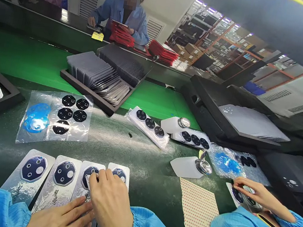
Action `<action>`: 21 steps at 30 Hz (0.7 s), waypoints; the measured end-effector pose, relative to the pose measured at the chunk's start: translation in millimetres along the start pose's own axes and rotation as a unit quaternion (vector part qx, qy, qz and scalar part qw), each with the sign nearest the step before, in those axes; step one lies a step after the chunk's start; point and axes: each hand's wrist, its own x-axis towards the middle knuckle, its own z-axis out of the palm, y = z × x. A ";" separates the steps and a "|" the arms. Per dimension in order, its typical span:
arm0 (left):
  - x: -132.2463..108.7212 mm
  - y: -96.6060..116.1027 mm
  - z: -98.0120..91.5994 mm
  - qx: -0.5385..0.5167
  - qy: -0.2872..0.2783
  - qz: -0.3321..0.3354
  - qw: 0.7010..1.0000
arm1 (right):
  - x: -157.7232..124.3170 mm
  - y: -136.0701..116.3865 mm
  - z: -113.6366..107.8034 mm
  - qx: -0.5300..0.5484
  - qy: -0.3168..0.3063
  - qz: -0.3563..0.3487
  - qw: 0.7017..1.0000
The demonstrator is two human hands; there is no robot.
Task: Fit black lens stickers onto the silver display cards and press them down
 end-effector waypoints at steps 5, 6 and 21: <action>-0.7 0.6 0.6 0.003 -0.007 0.004 1.000 | 1.6 9.6 2.5 0.031 0.004 0.006 1.000; -0.9 0.5 0.0 0.004 -0.013 0.008 1.000 | 0.6 13.1 3.0 0.036 0.008 0.012 0.999; 7.6 -5.6 -24.3 0.006 -0.140 0.034 0.990 | -29.5 21.2 -1.2 0.125 0.068 0.078 0.987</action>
